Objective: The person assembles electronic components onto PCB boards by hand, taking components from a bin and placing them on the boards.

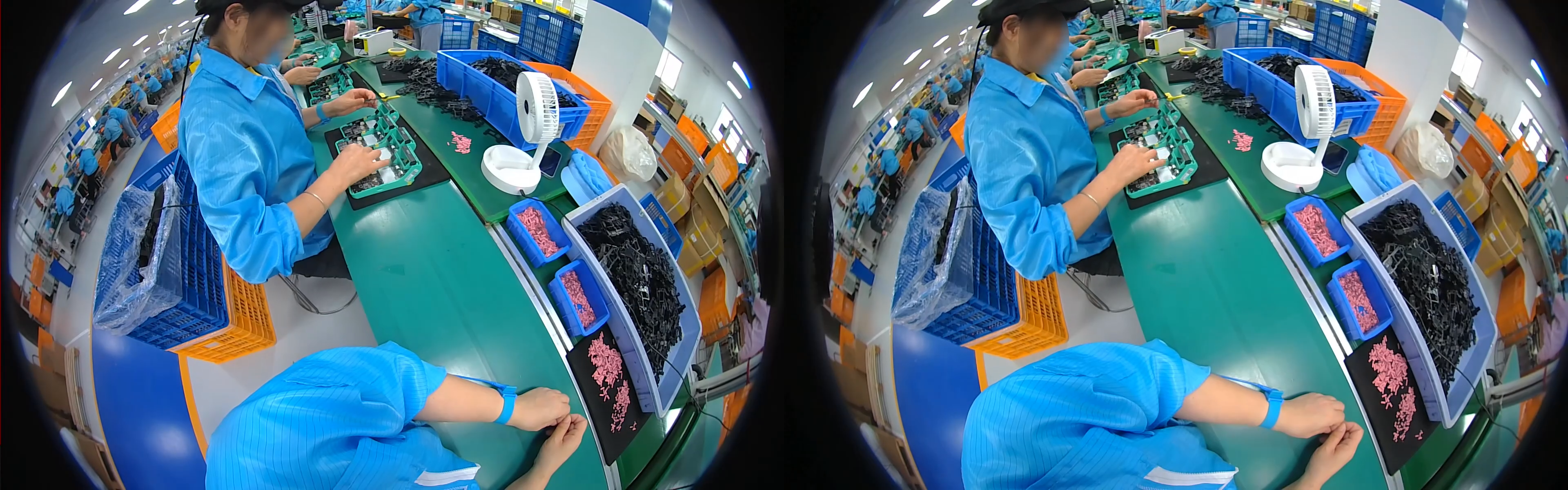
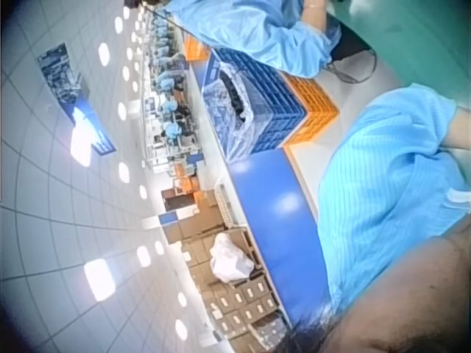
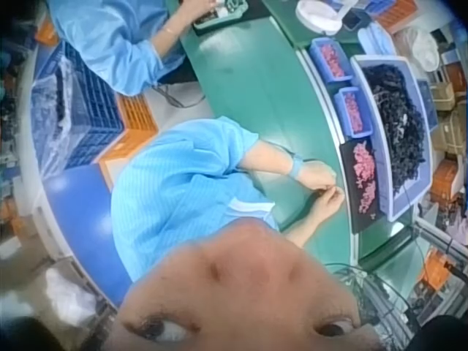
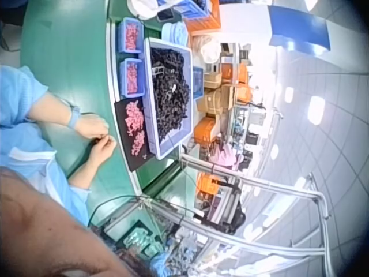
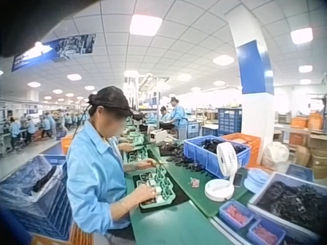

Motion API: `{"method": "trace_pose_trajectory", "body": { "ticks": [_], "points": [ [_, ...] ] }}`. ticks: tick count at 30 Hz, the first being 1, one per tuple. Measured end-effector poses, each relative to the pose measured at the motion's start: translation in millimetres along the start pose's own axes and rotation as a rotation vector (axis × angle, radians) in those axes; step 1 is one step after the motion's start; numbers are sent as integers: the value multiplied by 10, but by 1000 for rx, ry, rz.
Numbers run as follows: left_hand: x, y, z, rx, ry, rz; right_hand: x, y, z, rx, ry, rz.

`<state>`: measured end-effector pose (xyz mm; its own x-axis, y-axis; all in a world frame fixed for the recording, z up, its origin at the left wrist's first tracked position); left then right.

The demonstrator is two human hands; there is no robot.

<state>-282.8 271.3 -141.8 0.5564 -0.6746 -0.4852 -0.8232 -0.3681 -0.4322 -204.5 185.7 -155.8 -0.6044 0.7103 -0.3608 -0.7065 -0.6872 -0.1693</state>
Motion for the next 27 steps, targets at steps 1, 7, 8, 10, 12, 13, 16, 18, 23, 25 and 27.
{"method": "trace_pose_trajectory", "body": {
  "ticks": [1, 7, 8, 10, 12, 13, 16, 18, 23, 25, 27],
  "points": [
    [-1, 1, -4, 0, 3, 2, -2, 3, 5, -2, 0, -2],
    [-38, 10, -25, -11, 6, -6, -10, 7, -7, 4, 1, 13],
    [-37, 12, -24, -11, 6, -5, -10, 8, -8, 4, 1, 13],
    [-39, 13, -18, -13, 11, -15, -11, 8, -9, -1, 8, 15],
    [-22, 14, -4, -14, 14, -18, -9, 8, -11, -3, 4, 15],
    [-18, 13, -1, -15, 17, -21, -9, 8, -13, -4, 0, 15],
    [-29, 16, -6, -15, 25, -30, -11, 10, -21, 0, 6, 15],
    [-25, 18, -8, -13, 28, -24, -10, 13, -7, 0, 5, 17],
    [-25, 14, -22, -18, 20, -4, -10, 13, 6, 0, 0, 11],
    [-25, 12, -20, -16, 14, -7, -7, 15, 25, -2, 8, 11],
    [-16, 9, -10, -15, 8, -4, -10, 10, -7, 3, 3, 8]
  ]
}}
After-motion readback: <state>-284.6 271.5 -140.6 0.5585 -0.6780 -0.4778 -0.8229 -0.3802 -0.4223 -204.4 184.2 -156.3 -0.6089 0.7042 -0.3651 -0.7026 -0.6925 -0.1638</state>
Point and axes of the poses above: each hand's wrist, its own y-axis away from the middle knuckle, its own x-axis out of the palm, z = x × y, the point moved 8 cm from there along -y, towards the middle knuckle, and after that the axes turned 1 degree about -z, right-handed, at the moved point
